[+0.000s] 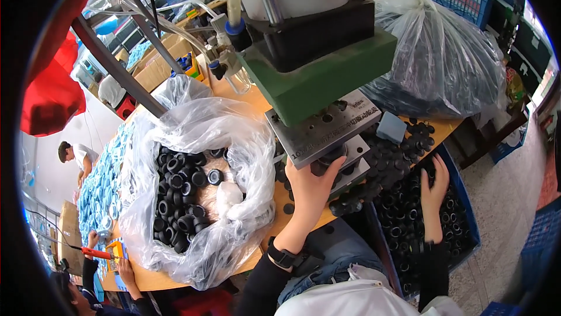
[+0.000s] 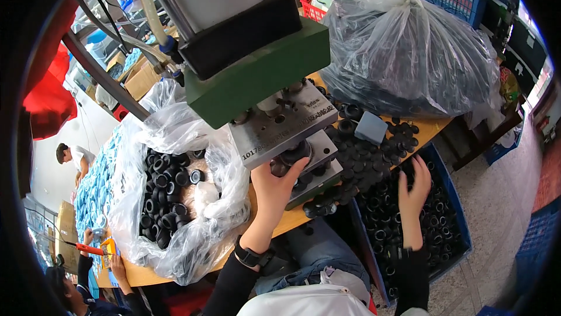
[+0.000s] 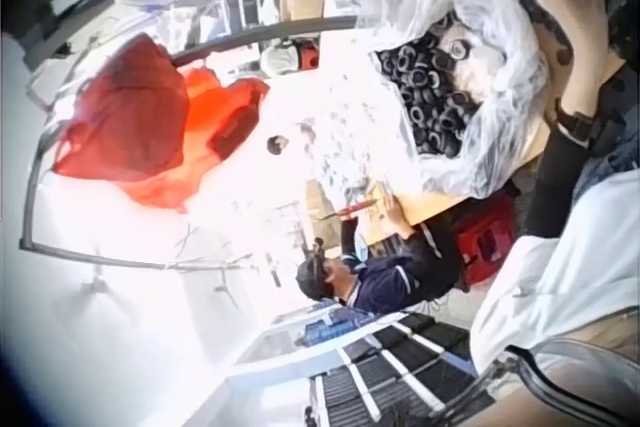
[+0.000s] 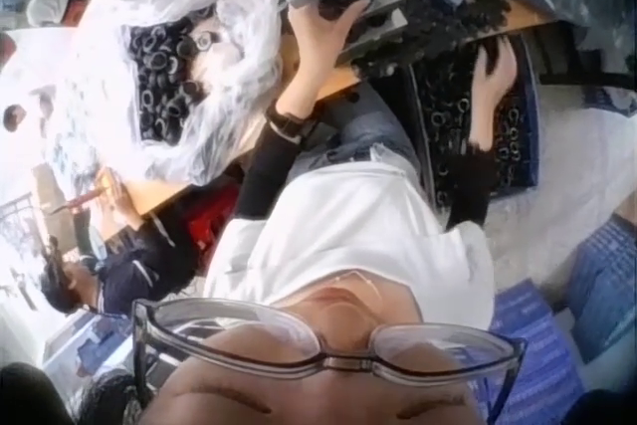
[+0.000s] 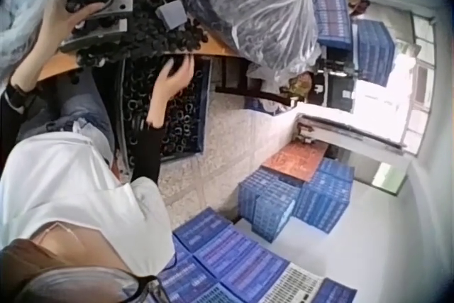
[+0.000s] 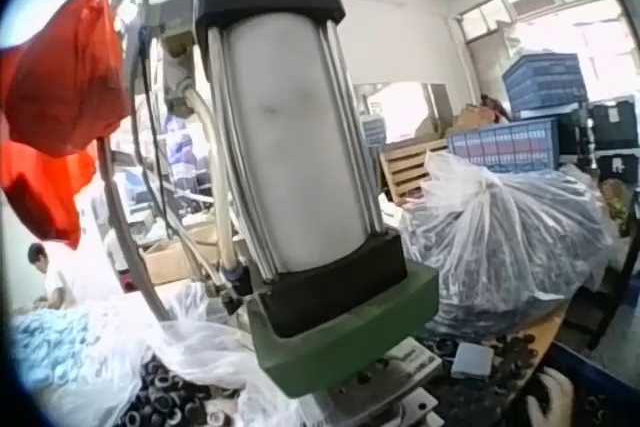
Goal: The person is using a small press machine to assemble or stamp black circular toy parts, likely tires or rollers.
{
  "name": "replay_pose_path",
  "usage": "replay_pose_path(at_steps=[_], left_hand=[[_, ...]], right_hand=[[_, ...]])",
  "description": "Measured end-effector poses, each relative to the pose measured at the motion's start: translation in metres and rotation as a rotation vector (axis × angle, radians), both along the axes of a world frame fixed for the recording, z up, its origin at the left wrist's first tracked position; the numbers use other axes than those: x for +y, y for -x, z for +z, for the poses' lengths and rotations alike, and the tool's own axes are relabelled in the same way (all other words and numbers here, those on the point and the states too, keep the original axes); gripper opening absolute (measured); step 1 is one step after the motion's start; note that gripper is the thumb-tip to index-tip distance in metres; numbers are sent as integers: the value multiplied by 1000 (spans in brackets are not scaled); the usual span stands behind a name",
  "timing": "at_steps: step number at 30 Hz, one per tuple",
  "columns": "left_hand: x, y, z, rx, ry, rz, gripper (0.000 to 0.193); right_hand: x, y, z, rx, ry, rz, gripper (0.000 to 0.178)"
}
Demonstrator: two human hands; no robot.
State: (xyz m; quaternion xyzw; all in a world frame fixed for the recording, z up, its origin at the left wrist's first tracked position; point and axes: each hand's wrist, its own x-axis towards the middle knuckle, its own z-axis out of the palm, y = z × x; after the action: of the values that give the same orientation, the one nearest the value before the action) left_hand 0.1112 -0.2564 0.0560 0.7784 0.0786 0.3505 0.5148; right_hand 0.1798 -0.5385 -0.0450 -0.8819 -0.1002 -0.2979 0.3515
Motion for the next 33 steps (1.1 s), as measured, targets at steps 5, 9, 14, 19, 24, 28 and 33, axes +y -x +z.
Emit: replay_pose_path(at_steps=[5,9,14,19,24,28,33], left_hand=[[13,11,-4,26,24,-128,41],[35,47,11,104,-17,-142,56],[108,92,-14,79,-165,99,34],[220,122,-42,215,-684,587,33],[292,125,-63,493,-1014,575,40],[298,113,-65,729,-1166,566,42],[299,102,-70,827,-1323,625,42]], right_hand=[[69,-80,3,-69,357,291,50],[89,-103,-43,-82,475,240,52],[72,-104,-13,258,506,232,41],[76,-77,3,382,394,281,51],[77,-115,-23,137,453,249,52],[83,-126,-31,178,573,268,52],[78,-114,-1,328,565,284,56]])
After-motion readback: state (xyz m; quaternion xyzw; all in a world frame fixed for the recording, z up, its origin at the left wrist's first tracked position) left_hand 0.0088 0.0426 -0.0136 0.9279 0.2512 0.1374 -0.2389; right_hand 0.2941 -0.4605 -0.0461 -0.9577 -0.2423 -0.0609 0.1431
